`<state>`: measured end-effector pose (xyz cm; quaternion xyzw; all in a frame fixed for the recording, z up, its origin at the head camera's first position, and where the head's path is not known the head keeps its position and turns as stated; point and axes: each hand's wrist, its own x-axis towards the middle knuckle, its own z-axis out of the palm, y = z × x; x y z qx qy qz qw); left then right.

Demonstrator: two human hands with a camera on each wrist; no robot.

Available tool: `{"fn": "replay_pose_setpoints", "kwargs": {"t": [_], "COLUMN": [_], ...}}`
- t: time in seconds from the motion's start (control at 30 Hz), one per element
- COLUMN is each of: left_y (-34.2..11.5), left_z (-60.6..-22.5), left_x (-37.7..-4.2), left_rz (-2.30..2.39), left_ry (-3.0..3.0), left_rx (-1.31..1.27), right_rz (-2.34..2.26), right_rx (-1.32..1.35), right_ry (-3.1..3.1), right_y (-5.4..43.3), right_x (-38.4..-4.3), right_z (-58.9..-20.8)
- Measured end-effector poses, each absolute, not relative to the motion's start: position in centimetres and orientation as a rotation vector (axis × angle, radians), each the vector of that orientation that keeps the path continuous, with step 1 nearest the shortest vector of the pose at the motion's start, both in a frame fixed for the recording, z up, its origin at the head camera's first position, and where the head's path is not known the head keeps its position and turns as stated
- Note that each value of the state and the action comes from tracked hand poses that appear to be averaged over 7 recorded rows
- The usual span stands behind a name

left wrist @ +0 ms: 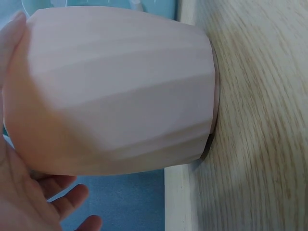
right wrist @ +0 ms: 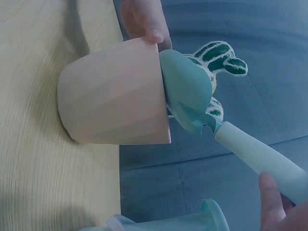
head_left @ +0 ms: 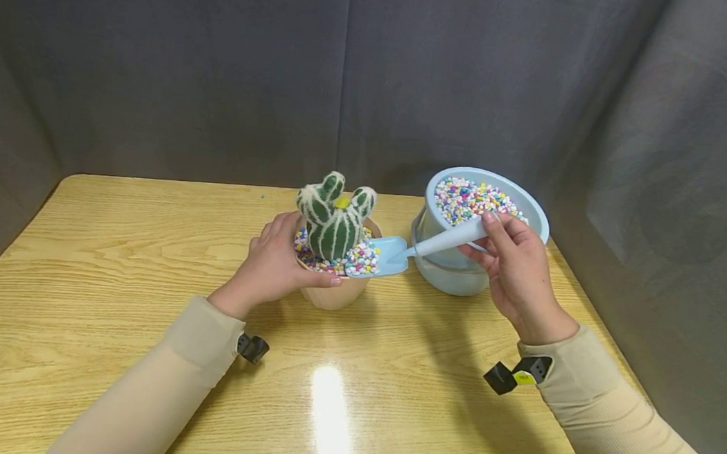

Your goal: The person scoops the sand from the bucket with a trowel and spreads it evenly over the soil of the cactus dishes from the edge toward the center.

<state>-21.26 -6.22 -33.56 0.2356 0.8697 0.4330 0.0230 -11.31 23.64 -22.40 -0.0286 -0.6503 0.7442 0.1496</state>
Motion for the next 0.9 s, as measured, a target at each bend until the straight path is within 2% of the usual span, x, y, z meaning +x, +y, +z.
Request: {"fn": "replay_pose_setpoints", "kwargs": {"t": [0.57, 0.9], "left_y": [-8.4, -10.0], "left_z": [-33.8, -31.4], "left_x": [-23.0, -26.4], "left_rz": [1.33, 1.169], "left_ry": [2.471, 2.347], "left_rx": [0.866, 0.99], "right_rz": [2.166, 2.161], "right_rx": [-0.079, -0.074], "right_ry": [-1.846, -1.863], "right_y": [23.8, 23.9], "right_x": [-11.4, -11.5], "right_z": [-22.5, -22.6]}}
